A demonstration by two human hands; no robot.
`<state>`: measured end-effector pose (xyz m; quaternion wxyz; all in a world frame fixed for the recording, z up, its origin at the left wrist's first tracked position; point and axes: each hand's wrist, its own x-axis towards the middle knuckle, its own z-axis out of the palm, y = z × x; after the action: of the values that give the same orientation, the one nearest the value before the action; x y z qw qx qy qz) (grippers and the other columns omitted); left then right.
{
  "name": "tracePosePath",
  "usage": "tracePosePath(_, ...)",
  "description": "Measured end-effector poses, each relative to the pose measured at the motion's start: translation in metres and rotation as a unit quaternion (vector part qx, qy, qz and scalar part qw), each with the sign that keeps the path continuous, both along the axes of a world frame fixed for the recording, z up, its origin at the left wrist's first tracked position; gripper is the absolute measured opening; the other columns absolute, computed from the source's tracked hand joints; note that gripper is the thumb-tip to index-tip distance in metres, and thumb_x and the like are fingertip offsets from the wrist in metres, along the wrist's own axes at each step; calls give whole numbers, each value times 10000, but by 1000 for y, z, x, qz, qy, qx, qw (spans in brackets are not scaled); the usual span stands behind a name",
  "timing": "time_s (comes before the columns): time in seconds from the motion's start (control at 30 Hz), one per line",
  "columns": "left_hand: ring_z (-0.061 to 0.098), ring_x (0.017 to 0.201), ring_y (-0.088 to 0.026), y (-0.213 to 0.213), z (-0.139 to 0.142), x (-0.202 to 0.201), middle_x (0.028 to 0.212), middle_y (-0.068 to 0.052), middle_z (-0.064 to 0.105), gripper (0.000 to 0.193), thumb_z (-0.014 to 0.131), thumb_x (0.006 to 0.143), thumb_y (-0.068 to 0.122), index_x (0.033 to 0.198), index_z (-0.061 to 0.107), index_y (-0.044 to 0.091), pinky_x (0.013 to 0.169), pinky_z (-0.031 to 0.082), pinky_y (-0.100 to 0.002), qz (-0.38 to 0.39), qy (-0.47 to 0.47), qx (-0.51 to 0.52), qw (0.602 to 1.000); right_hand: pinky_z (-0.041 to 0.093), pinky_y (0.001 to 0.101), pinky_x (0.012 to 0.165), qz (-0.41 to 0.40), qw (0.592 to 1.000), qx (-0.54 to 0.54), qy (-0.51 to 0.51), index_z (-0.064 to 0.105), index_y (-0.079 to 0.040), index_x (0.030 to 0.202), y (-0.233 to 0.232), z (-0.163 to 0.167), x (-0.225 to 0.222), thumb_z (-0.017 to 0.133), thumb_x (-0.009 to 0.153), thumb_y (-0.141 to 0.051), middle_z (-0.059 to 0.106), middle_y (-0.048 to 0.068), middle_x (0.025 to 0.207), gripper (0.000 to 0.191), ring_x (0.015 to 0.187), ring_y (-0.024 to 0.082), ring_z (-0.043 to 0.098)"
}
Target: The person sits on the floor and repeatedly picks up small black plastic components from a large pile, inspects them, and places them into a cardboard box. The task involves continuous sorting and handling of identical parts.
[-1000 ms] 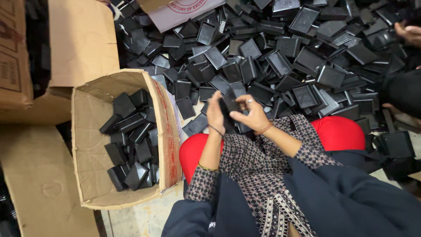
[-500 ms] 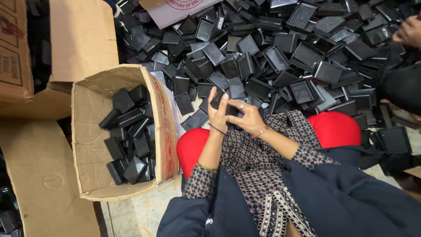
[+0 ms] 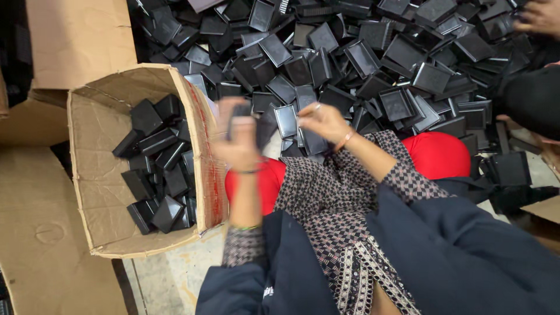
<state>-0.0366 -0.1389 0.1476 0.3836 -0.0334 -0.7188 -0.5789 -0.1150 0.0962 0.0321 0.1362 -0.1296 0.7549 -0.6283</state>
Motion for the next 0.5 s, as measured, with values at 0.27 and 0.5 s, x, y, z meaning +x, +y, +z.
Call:
tracePosePath(0.27, 183, 1652, -361, -129, -9, 12, 1752, -223, 96, 1064, 862, 1055, 349, 1672, 70, -5, 1388, 169, -474, 456, -54, -142, 877, 571, 518, 769, 5, 851, 517, 95, 728, -36, 942, 12, -49, 5, 717, 866, -488, 734, 236, 924, 458, 860, 421, 708)
tracePosePath(0.5, 402, 1474, -341, 55, -143, -47, 1551, -244, 418, 958, 832, 855, 381, 1525, 321, -76, 1226, 293, -420, 23, -285, 85, 954, 569, 474, 729, -39, 933, 351, 66, 756, -53, 950, 28, -33, -7, 681, 928, -403, 730, 206, 852, 358, 783, 367, 732)
